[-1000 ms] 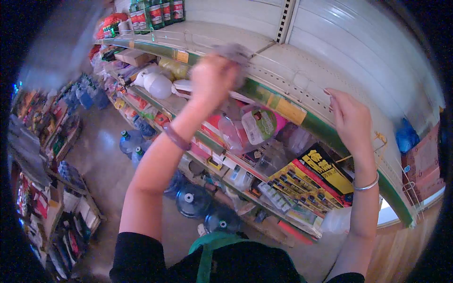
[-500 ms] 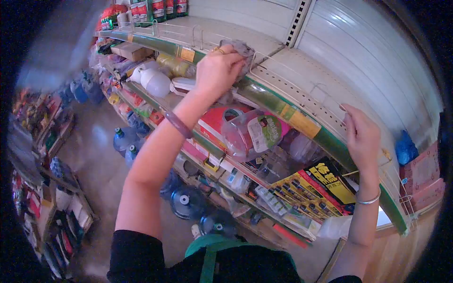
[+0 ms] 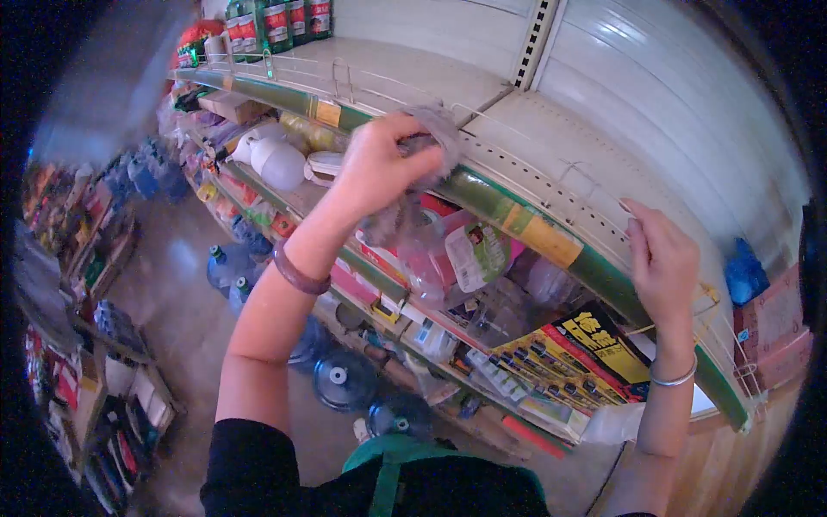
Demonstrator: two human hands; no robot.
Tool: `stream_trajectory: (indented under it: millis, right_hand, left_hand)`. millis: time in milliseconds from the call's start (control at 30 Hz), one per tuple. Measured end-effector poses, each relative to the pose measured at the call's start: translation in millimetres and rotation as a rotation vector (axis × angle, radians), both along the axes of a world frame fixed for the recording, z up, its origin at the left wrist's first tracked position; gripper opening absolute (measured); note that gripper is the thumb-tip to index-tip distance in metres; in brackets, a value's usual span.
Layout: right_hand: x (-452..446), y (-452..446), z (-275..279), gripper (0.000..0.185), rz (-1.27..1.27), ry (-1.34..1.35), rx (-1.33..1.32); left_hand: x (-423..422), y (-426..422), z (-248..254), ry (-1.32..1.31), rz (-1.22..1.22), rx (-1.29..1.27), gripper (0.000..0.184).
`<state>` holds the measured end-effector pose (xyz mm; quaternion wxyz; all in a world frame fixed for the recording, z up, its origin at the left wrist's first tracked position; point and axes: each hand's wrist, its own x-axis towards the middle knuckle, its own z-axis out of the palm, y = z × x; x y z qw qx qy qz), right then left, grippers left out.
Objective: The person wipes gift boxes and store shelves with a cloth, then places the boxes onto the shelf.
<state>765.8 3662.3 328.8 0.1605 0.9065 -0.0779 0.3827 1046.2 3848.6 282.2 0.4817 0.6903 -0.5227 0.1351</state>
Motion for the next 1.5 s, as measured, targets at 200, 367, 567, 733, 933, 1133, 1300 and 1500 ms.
stream_trajectory:
  millis: [200,367,567,733,933,1133,1300,1500]
  right_hand:
    - [1.1,0.5,2.5,0.021,-0.006,0.013,-0.007]
    - [1.4,2.8,1.6,0.021,0.000,-0.003,-0.010]
    - [-1.1,3.6,-0.6,0.022,-0.036,0.023,0.032]
    - [0.5,4.5,1.0,0.023,-0.055,0.028,0.056]
    - [2.1,4.6,-0.5,0.023,-0.067,0.029,0.051]
    - [14.5,22.5,20.8,0.021,-0.066,0.033,0.266]
    - [128.3,66.8,52.8,0.024,0.188,0.124,0.051]
    - [266.9,72.9,30.8,0.028,0.103,0.412,-0.001]
  left_hand:
    - [-1.0,22.2,11.7,0.164,-0.181,-0.275,0.029]
    - [108.1,9.8,22.1,-0.228,0.501,-0.193,0.027]
    - [42.0,-14.2,10.6,-0.189,0.066,-0.256,0.028]
    - [52.3,5.3,-3.2,-0.304,0.281,-0.553,0.021]
    - [122.9,-11.7,-21.2,-0.263,0.813,-0.343,0.018]
    - [107.0,22.4,-35.7,-0.424,0.518,-0.237,0.012]
    - [126.3,32.3,-22.3,-0.291,0.408,-0.471,0.013]
    - [170.7,17.1,4.4,-0.838,0.411,-0.281,0.021]
